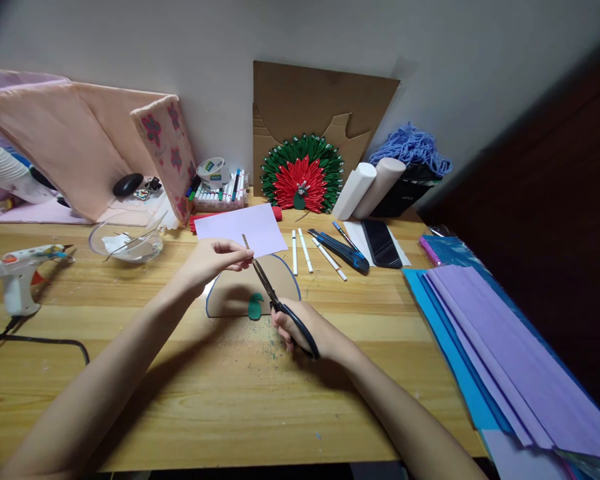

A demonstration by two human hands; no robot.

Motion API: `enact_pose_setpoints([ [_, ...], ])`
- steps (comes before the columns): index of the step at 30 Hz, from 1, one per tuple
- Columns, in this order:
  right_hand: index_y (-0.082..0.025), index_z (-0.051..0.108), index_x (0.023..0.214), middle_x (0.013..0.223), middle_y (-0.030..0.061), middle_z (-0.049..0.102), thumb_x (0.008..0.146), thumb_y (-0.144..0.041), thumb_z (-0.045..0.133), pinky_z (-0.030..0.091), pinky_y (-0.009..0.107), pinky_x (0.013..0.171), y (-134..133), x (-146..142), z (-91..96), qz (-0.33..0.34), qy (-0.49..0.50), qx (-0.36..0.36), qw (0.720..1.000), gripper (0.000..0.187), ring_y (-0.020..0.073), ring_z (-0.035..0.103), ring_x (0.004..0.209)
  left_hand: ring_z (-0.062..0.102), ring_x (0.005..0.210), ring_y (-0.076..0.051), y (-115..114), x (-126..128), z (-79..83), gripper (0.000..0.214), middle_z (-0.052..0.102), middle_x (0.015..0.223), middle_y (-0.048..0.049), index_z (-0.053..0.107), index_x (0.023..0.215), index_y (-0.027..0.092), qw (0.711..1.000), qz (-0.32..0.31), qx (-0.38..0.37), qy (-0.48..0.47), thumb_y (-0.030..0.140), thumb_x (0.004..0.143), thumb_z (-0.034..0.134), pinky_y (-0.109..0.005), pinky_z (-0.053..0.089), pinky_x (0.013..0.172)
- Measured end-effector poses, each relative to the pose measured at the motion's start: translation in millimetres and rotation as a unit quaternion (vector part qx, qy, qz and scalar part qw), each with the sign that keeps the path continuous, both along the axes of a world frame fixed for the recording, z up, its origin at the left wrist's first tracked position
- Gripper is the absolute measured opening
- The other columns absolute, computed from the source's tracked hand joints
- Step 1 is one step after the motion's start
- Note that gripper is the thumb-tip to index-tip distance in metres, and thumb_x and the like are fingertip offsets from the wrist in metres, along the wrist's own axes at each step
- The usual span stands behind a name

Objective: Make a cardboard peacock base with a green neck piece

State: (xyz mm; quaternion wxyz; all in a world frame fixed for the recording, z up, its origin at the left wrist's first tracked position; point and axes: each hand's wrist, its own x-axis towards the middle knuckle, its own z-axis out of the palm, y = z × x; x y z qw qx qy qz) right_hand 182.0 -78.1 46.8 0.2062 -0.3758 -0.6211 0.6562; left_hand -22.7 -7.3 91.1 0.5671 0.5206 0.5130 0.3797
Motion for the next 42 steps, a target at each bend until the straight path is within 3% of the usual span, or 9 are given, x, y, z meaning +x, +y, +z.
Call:
enact_pose_setpoints([
  [17, -0.019, 0.042, 0.077, 0.056, -0.0060, 0.040, 0.073, -0.074, 0.041, 0.040, 0.019, 0.039, 1.9, 2.3, -11.1, -0.008, -0.013, 0.015, 1.000, 0.055, 0.0073, 0.043, 0.043, 0.058, 0.060, -0.012, -0.6, 1.4, 0.8, 0.030, 0.066, 0.061, -0.0048, 0.069, 0.064, 0.011, 1.000, 0.006, -0.010, -0.005, 0.039, 0.055, 0.077, -0.025, 0.047, 0.061],
  [24, -0.020, 0.039, 0.073, 0.054, -0.0076, 0.035, 0.073, -0.071, 0.047, 0.035, 0.018, 0.036, 1.3, -0.2, -14.1, -0.029, -0.012, 0.027, 0.999, 0.052, 0.0054, 0.034, 0.039, 0.059, 0.062, -0.012, 1.2, -0.4, -1.1, 0.030, 0.066, 0.063, -0.0053, 0.069, 0.065, 0.011, 1.000, 0.006, -0.010, -0.007, 0.039, 0.057, 0.076, -0.024, 0.047, 0.062],
  [32, -0.019, 0.042, 0.078, 0.054, -0.0067, 0.038, 0.069, -0.079, 0.039, 0.038, 0.020, 0.040, -0.6, -1.7, -16.1, -0.025, -0.012, 0.041, 0.999, 0.060, 0.0067, 0.037, 0.041, 0.059, 0.062, -0.013, 1.9, -1.2, -3.1, 0.029, 0.067, 0.063, -0.0061, 0.069, 0.066, 0.011, 1.000, -0.003, -0.008, -0.007, 0.038, 0.057, 0.075, -0.025, 0.048, 0.062],
  [42, -0.020, 0.039, 0.071, 0.055, -0.0065, 0.036, 0.070, -0.073, 0.046, 0.033, 0.019, 0.035, 1.9, 0.1, -19.7, -0.039, -0.043, 0.052, 0.997, 0.054, 0.0069, 0.037, 0.040, 0.059, 0.061, -0.013, 3.2, -2.5, -1.7, 0.028, 0.066, 0.062, -0.0061, 0.069, 0.065, 0.011, 1.000, -0.008, -0.012, -0.011, 0.037, 0.057, 0.076, -0.026, 0.047, 0.061],
])
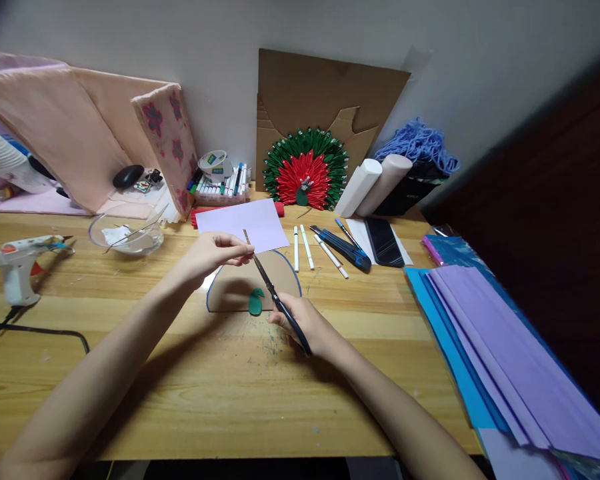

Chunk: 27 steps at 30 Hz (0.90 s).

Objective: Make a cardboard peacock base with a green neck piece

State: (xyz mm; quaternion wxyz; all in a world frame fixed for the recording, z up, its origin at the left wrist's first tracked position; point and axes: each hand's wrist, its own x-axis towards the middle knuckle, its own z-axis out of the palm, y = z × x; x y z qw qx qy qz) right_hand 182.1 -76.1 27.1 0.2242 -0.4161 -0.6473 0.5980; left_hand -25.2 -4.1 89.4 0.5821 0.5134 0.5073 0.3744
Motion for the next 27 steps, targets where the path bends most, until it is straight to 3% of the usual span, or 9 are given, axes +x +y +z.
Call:
enact_pose_setpoints([
  [27, -0.020, 0.041, 0.070, 0.050, -0.0082, 0.035, 0.068, -0.069, 0.055, 0.039, 0.019, 0.031, -0.7, -4.0, 2.5, -0.030, 0.000, -0.042, 0.999, 0.051, 0.0063, 0.036, 0.036, 0.055, 0.061, -0.010, 0.8, -1.4, 1.7, 0.027, 0.064, 0.063, -0.0035, 0.069, 0.065, 0.011, 1.000, 0.000, -0.010, 0.019, 0.035, 0.056, 0.076, -0.023, 0.043, 0.061],
])
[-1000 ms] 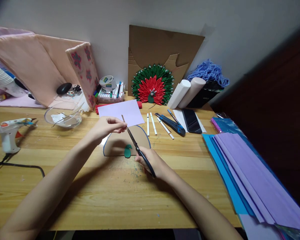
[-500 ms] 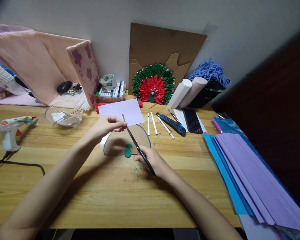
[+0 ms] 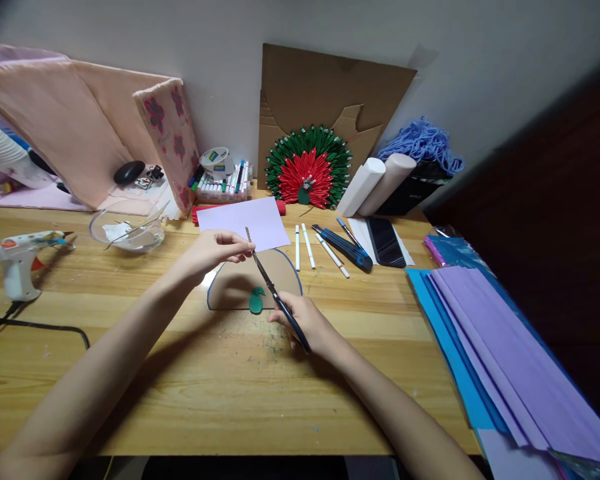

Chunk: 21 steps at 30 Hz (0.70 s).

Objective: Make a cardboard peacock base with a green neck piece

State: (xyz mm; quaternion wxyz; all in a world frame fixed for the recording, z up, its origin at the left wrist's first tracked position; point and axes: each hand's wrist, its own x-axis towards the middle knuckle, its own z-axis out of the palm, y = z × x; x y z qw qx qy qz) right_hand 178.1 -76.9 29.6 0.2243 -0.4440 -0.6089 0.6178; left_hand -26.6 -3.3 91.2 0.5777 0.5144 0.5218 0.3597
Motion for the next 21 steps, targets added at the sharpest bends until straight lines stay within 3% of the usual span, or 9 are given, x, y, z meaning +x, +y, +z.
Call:
enact_pose_setpoints([
  [7, -0.020, 0.042, 0.074, 0.048, -0.0080, 0.039, 0.066, -0.078, 0.045, 0.036, 0.018, 0.032, -3.4, 0.2, -6.5, 0.034, 0.045, 0.010, 0.998, 0.059, 0.0060, 0.037, 0.033, 0.048, 0.057, -0.008, -0.1, 1.2, -4.7, 0.025, 0.062, 0.061, -0.0011, 0.066, 0.062, 0.013, 1.000, -0.016, 0.008, 0.004, 0.036, 0.057, 0.075, -0.023, 0.039, 0.058],
  [14, -0.020, 0.040, 0.069, 0.047, -0.0088, 0.037, 0.062, -0.076, 0.053, 0.035, 0.018, 0.030, -1.0, -0.6, -10.1, 0.008, 0.043, -0.014, 0.999, 0.057, 0.0059, 0.035, 0.033, 0.046, 0.057, -0.008, 0.0, 0.2, -4.6, 0.027, 0.061, 0.061, -0.0013, 0.066, 0.062, 0.013, 1.000, -0.019, 0.013, 0.011, 0.038, 0.057, 0.075, -0.023, 0.037, 0.057],
  [21, -0.021, 0.040, 0.070, 0.046, -0.0098, 0.034, 0.065, -0.071, 0.055, 0.035, 0.018, 0.029, -3.1, -2.5, 0.2, -0.010, 0.005, -0.016, 1.000, 0.053, 0.0060, 0.035, 0.032, 0.046, 0.057, -0.009, 0.6, 0.2, -7.0, 0.027, 0.063, 0.062, -0.0025, 0.067, 0.062, 0.013, 0.999, -0.020, 0.019, 0.015, 0.038, 0.058, 0.074, -0.023, 0.036, 0.057],
])
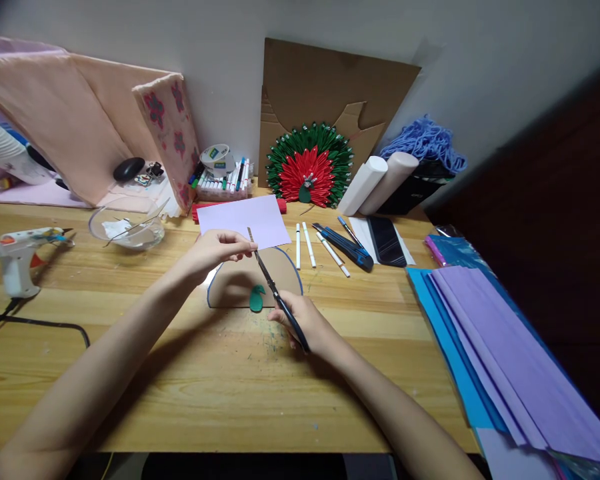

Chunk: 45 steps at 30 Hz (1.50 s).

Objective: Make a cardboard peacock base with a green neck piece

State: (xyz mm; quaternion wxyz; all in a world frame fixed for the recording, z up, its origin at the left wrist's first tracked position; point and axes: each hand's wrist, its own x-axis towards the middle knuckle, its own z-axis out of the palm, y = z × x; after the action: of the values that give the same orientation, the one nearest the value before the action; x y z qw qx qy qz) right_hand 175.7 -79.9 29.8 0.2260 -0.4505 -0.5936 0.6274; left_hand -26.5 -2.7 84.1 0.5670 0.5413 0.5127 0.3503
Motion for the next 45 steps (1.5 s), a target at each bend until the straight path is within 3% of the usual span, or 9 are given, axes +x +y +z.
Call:
enact_pose_setpoints([
  [16, -0.021, 0.040, 0.069, 0.044, -0.0091, 0.039, 0.071, -0.063, 0.057, 0.032, 0.018, 0.028, 1.7, -0.1, 5.7, -0.018, -0.085, 0.030, 0.996, 0.045, 0.0081, 0.041, 0.029, 0.047, 0.059, -0.009, 3.5, 3.5, -10.7, 0.029, 0.059, 0.063, -0.0002, 0.067, 0.065, 0.012, 0.999, 0.012, -0.010, -0.044, 0.039, 0.056, 0.076, -0.024, 0.038, 0.061],
  [23, -0.020, 0.039, 0.072, 0.048, -0.0086, 0.038, 0.066, -0.077, 0.046, 0.035, 0.018, 0.031, -1.5, 4.2, 1.1, 0.019, -0.040, 0.029, 0.999, 0.058, 0.0070, 0.040, 0.033, 0.047, 0.060, -0.008, 4.7, 1.9, -11.1, 0.030, 0.055, 0.061, 0.0015, 0.064, 0.064, 0.012, 0.997, 0.018, -0.015, -0.073, 0.039, 0.057, 0.076, -0.022, 0.037, 0.061],
  [26, -0.020, 0.041, 0.075, 0.051, -0.0079, 0.040, 0.064, -0.082, 0.041, 0.038, 0.019, 0.035, -0.7, 5.8, -5.0, 0.022, 0.031, 0.010, 0.999, 0.063, 0.0072, 0.042, 0.036, 0.050, 0.064, -0.009, 6.9, 0.3, -14.2, 0.030, 0.058, 0.065, 0.0001, 0.064, 0.067, 0.013, 0.995, 0.044, -0.021, -0.088, 0.039, 0.058, 0.076, -0.022, 0.039, 0.063],
  [30, -0.020, 0.041, 0.073, 0.050, -0.0074, 0.042, 0.068, -0.078, 0.041, 0.046, 0.025, 0.043, 6.6, 1.7, -7.4, -0.056, 0.150, -0.018, 0.987, 0.058, 0.0085, 0.044, 0.037, 0.054, 0.069, -0.009, 5.4, 3.0, -15.3, 0.029, 0.062, 0.072, -0.0013, 0.065, 0.072, 0.013, 0.988, 0.065, -0.037, -0.133, 0.038, 0.061, 0.075, -0.024, 0.042, 0.072],
  [33, -0.020, 0.044, 0.069, 0.057, -0.0023, 0.054, 0.076, -0.061, 0.053, 0.050, 0.026, 0.049, 13.9, -4.1, -3.0, -0.165, 0.135, 0.037, 0.976, 0.043, 0.0092, 0.051, 0.042, 0.055, 0.070, -0.010, -2.1, 12.8, -12.4, 0.029, 0.063, 0.074, -0.0025, 0.064, 0.073, 0.012, 0.987, 0.054, -0.039, -0.147, 0.039, 0.064, 0.072, -0.026, 0.043, 0.075],
  [37, -0.020, 0.042, 0.070, 0.081, 0.0033, 0.067, 0.063, -0.048, 0.073, 0.053, 0.028, 0.054, 18.9, -10.6, 1.0, -0.284, 0.183, 0.044, 0.940, 0.042, 0.0090, 0.055, 0.045, 0.056, 0.074, -0.012, -16.5, 31.9, -14.4, 0.029, 0.064, 0.075, -0.0020, 0.064, 0.072, 0.014, 0.994, 0.011, -0.002, -0.113, 0.041, 0.067, 0.069, -0.026, 0.042, 0.075],
  [42, -0.020, 0.043, 0.069, 0.059, -0.0050, 0.061, 0.055, -0.034, 0.081, 0.053, 0.026, 0.053, 19.0, -13.5, -4.8, -0.303, 0.263, -0.018, 0.916, 0.043, 0.0084, 0.054, 0.045, 0.056, 0.068, -0.013, -26.3, 46.8, -29.6, 0.028, 0.064, 0.073, -0.0019, 0.063, 0.071, 0.014, 0.992, -0.054, -0.026, -0.110, 0.043, 0.068, 0.067, -0.026, 0.043, 0.068],
  [45, -0.019, 0.044, 0.068, 0.052, -0.0079, 0.055, 0.053, -0.029, 0.083, 0.050, 0.022, 0.050, 19.5, -13.2, -7.6, -0.312, 0.276, -0.033, 0.909, 0.043, 0.0074, 0.053, 0.045, 0.055, 0.067, -0.012, -27.4, 48.9, -33.8, 0.027, 0.062, 0.070, -0.0009, 0.062, 0.069, 0.014, 0.992, -0.058, -0.026, -0.108, 0.041, 0.068, 0.067, -0.025, 0.042, 0.066],
])
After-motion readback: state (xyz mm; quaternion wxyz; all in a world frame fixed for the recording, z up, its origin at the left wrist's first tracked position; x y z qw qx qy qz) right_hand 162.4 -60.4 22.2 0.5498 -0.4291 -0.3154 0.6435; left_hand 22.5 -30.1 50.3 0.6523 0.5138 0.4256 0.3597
